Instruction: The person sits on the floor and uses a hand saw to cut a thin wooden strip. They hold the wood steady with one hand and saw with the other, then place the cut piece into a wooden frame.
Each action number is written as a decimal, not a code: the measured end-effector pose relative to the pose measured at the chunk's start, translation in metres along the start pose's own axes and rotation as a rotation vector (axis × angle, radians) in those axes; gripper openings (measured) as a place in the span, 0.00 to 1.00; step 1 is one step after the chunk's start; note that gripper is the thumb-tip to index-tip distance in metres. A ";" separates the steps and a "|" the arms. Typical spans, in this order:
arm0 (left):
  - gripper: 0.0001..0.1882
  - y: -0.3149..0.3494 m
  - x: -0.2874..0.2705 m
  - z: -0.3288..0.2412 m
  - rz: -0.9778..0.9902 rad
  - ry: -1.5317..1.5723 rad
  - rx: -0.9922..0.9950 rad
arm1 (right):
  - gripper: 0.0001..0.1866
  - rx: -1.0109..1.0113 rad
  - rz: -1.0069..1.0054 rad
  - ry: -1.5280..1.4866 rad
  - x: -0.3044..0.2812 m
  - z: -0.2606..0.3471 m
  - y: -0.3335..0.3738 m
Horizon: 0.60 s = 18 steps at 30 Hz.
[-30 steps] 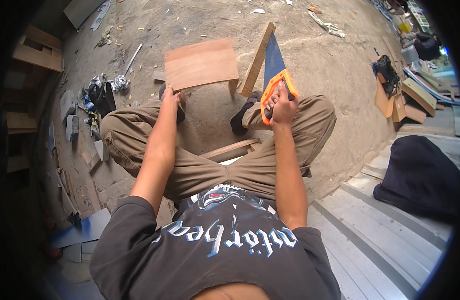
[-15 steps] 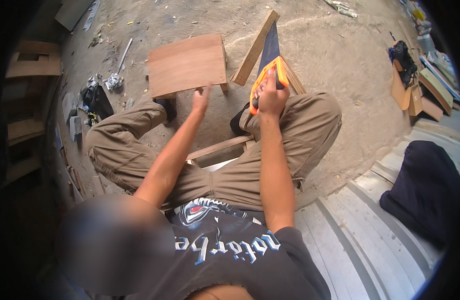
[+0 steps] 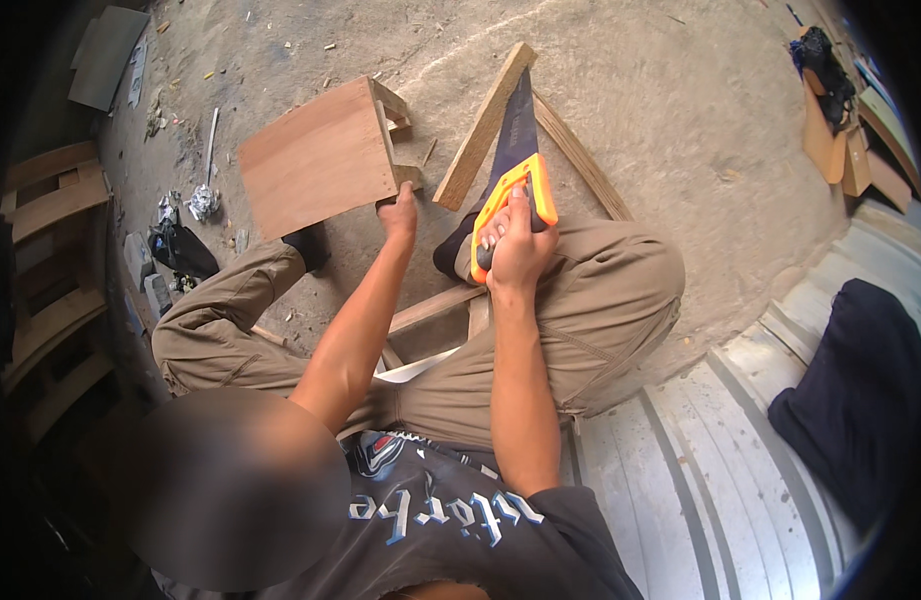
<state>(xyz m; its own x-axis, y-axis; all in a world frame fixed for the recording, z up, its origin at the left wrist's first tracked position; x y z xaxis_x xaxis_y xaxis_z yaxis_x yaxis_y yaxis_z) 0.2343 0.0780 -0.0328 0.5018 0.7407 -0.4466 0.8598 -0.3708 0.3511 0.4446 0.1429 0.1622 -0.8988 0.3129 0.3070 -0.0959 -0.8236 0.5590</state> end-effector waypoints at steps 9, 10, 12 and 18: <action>0.21 -0.021 -0.013 0.015 0.095 0.154 0.105 | 0.18 0.032 0.046 -0.004 0.005 -0.002 -0.006; 0.20 -0.021 -0.012 0.015 0.092 0.175 0.129 | 0.18 0.047 0.047 -0.007 0.005 -0.002 -0.005; 0.21 -0.017 -0.018 0.018 0.166 0.074 0.089 | 0.18 0.078 0.061 -0.013 0.007 -0.002 -0.001; 0.25 0.002 -0.007 0.011 0.285 0.123 0.233 | 0.17 0.020 0.060 0.031 0.003 0.000 -0.001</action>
<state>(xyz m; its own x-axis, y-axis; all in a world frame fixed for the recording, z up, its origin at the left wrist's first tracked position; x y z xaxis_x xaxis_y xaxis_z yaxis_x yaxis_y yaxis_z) 0.2333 0.0663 -0.0383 0.7210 0.6459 -0.2510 0.6928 -0.6785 0.2441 0.4419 0.1448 0.1626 -0.9157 0.2478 0.3165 -0.0328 -0.8308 0.5556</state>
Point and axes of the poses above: each hand's wrist, its own y-axis away from the middle knuckle, its own x-axis out of the palm, z = x × y, the point moved 4 cm from there along -y, towards the middle knuckle, and after that the axes turned 6 degrees about y, right-handed, at the moved point
